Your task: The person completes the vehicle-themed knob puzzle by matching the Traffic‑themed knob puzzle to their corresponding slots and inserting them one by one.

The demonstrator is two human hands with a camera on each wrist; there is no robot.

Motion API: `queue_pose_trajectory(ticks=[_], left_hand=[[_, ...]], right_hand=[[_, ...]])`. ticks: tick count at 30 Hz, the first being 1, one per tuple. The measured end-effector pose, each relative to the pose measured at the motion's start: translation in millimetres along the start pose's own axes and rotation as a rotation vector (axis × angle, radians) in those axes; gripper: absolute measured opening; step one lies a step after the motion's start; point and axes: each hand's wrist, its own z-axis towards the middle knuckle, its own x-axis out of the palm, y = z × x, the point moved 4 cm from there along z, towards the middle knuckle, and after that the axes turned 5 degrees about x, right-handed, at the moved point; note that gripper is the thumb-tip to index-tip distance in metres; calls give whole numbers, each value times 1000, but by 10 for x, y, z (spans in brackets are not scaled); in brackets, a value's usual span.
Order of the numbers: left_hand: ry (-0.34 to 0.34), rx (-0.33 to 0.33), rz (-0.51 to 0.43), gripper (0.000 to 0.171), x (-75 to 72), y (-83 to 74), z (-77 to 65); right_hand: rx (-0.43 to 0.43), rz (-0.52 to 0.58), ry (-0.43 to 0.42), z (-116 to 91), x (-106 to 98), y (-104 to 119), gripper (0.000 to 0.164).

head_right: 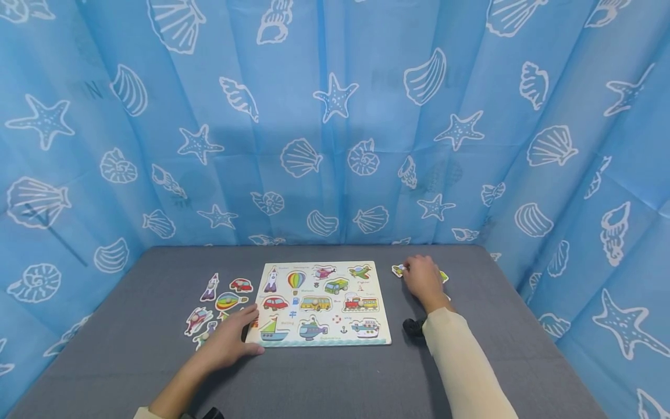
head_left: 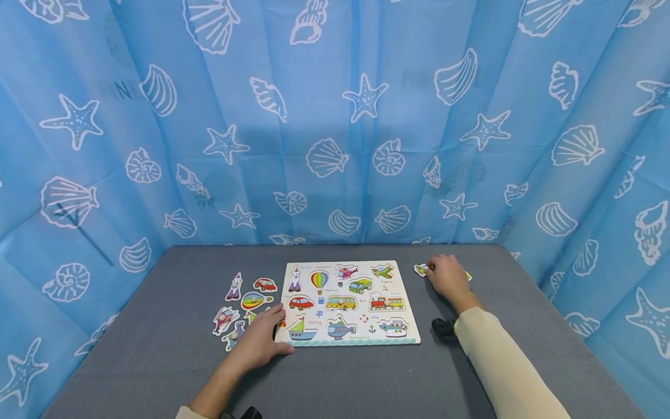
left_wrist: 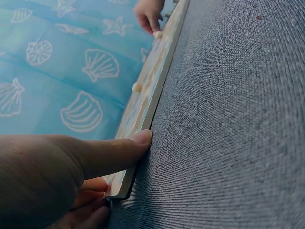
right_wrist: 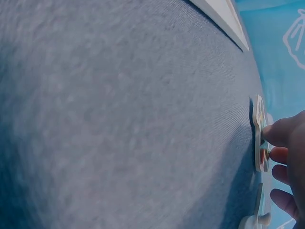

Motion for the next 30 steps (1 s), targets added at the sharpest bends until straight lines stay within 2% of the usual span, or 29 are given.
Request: queue_pose_trajectory(ticks=[10, 17, 25, 30], left_hand=[[1, -10, -6, 80, -3, -12, -5], [11, -24, -12, 80, 3, -12, -2], [5, -3, -7, 80, -9, -6, -3], [2, -7, -11, 79, -5, -5, -2]], right_hand=[[22, -14, 10, 76, 4, 95, 17], [4, -1, 9, 107, 9, 220, 17], [-39, 16, -30, 98, 58, 388, 15], [-48, 51, -5, 76, 68, 506, 15]])
